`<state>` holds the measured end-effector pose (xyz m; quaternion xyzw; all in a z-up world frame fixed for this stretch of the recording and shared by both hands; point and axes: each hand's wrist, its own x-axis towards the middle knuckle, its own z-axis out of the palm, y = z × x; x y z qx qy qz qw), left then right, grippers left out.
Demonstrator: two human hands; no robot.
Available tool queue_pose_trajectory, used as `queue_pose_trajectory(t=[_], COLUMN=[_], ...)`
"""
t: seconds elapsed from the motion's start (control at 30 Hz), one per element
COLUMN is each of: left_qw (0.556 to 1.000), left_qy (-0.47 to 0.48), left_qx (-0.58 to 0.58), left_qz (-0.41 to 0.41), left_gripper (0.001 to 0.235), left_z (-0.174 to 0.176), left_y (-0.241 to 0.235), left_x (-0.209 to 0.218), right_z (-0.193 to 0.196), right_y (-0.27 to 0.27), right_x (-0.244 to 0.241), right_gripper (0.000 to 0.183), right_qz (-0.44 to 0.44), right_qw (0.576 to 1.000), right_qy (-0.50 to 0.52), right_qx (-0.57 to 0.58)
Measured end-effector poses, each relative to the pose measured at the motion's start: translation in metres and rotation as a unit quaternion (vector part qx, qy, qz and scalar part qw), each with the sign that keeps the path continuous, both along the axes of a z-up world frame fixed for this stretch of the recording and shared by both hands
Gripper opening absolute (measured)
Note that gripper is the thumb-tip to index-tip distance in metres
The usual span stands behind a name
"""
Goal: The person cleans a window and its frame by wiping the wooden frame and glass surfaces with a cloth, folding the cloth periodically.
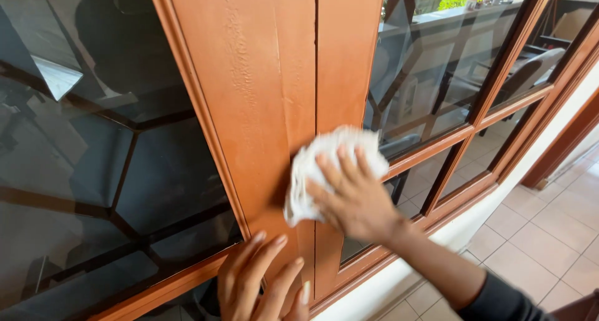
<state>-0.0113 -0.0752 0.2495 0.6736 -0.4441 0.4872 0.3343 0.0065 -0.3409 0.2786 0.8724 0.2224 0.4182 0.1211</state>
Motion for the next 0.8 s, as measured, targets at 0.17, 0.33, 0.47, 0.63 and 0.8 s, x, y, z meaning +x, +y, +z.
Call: queue_pose_trajectory(t=[0.17, 0.33, 0.47, 0.63, 0.8], left_qw=[0.999, 0.988, 0.987, 0.966, 0.978], left_qy=[0.030, 0.008, -0.004, -0.002, -0.018], left_qx=[0.018, -0.022, -0.026, -0.123, -0.162], left_qz=[-0.037, -0.151, -0.160, -0.228, -0.130], left_gripper=[0.040, 0.071, 0.077, 0.092, 0.088], left_z=[0.051, 0.061, 0.051, 0.056, 0.024], left_y=[-0.021, -0.031, -0.037, -0.059, -0.072], left_x=[0.001, 0.009, 0.021, 0.034, 0.033], right_z=[0.088, -0.040, -0.008, 0.156, 0.140], right_y=[0.020, -0.009, -0.034, -0.015, -0.003], right_x=[-0.011, 0.007, 0.006, -0.002, 0.002], right_gripper=[0.068, 0.077, 0.062, 0.045, 0.059], right_qz=[-0.016, 0.082, 0.105, 0.153, 0.104], right_qw=[0.999, 0.993, 0.979, 0.973, 0.984], right_qy=[-0.041, -0.036, -0.028, -0.099, -0.093], right_qx=[-0.007, -0.081, -0.172, -0.139, -0.107])
